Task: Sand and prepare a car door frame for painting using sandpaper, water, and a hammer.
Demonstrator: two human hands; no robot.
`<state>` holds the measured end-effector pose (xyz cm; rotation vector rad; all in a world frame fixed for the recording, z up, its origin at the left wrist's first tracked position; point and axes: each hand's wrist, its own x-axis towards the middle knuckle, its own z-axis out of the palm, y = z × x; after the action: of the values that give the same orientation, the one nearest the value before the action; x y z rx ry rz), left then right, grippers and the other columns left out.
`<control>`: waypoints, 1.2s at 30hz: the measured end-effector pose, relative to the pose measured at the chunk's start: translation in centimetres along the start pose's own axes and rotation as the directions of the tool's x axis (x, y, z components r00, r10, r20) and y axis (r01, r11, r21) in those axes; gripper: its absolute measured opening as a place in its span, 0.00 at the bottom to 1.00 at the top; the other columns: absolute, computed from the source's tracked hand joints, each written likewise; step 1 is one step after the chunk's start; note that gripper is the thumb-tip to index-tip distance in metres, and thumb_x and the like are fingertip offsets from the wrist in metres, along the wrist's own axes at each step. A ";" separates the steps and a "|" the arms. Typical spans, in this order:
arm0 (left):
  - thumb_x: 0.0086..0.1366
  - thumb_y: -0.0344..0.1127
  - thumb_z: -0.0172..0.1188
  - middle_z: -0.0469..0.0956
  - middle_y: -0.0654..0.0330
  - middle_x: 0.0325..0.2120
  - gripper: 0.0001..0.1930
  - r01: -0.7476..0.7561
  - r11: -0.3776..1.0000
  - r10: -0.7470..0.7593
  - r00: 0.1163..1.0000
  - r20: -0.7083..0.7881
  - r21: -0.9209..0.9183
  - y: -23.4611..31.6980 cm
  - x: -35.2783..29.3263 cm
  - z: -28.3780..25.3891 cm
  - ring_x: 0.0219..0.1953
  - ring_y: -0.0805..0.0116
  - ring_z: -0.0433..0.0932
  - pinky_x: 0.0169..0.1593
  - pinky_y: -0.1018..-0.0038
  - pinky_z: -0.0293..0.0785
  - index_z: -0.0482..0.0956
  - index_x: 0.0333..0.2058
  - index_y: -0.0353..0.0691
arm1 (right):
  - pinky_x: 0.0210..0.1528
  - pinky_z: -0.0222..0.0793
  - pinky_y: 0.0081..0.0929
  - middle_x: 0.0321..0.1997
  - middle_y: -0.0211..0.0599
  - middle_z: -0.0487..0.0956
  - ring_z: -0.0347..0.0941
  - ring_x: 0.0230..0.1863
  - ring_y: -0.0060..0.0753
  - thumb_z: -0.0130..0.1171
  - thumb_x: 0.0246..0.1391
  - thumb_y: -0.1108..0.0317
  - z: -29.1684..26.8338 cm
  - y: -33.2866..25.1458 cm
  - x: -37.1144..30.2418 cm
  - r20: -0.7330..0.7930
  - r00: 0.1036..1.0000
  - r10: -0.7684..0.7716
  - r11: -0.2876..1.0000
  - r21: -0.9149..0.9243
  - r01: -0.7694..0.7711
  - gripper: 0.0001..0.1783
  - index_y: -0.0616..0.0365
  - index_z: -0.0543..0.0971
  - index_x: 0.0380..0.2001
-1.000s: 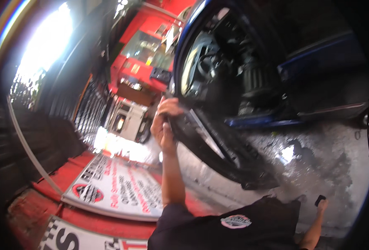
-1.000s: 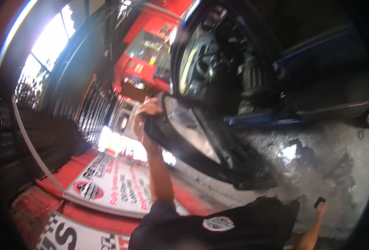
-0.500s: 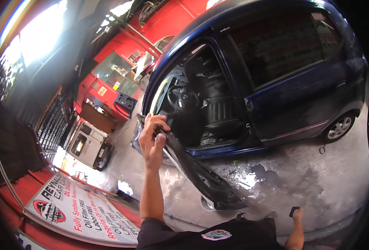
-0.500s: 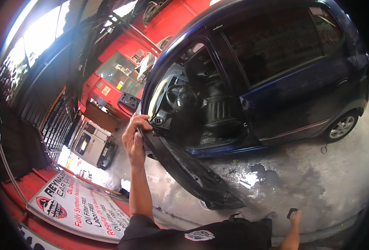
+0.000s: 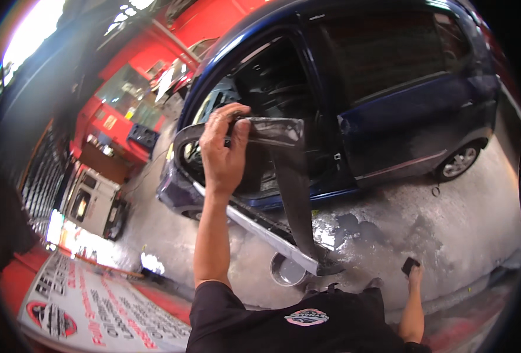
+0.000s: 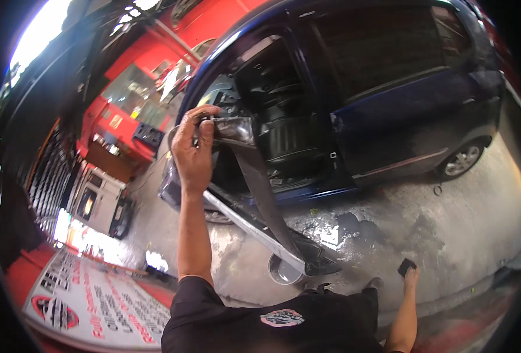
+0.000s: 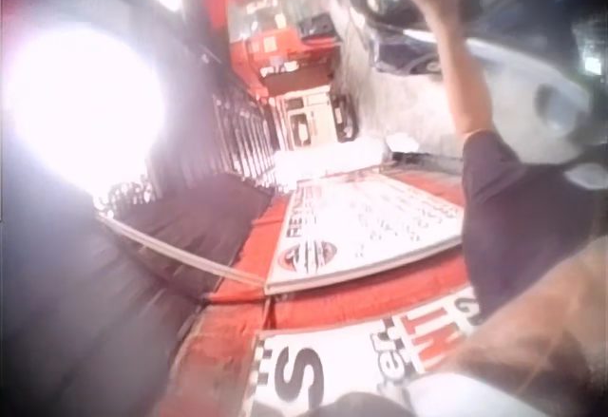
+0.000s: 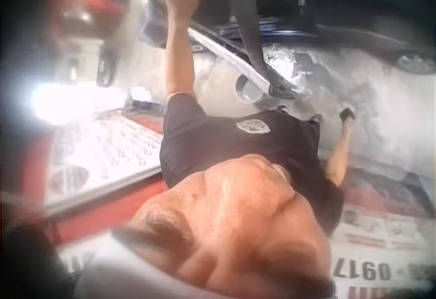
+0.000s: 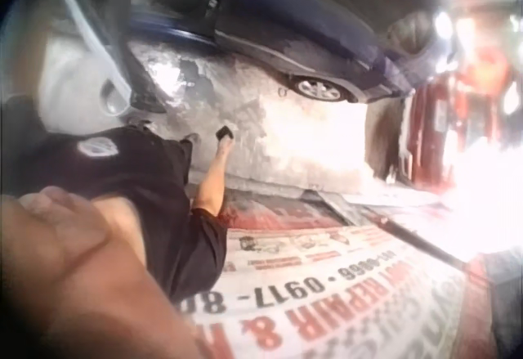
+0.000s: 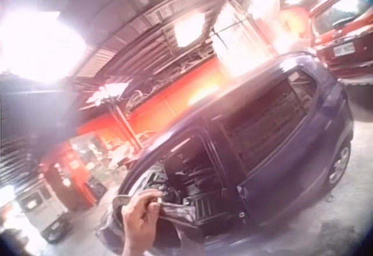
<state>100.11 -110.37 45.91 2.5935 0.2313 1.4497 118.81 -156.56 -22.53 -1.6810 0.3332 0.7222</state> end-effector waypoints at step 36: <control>0.74 0.61 0.56 0.73 0.44 0.15 0.33 -0.106 0.994 0.103 0.992 0.076 0.035 -17.0 3.8 -2.2 0.23 0.41 0.79 0.31 0.54 0.72 0.77 0.20 0.38 | 0.82 0.51 0.58 0.71 0.51 0.76 0.70 0.75 0.52 0.50 0.65 0.68 33.9 -49.6 -41.1 0.405 -0.399 -0.822 -0.507 -0.841 0.190 0.27 0.67 0.78 0.64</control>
<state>99.24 -92.84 46.60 2.7225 0.1171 1.3905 106.68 -118.87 38.52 -2.1794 -1.2434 -1.6486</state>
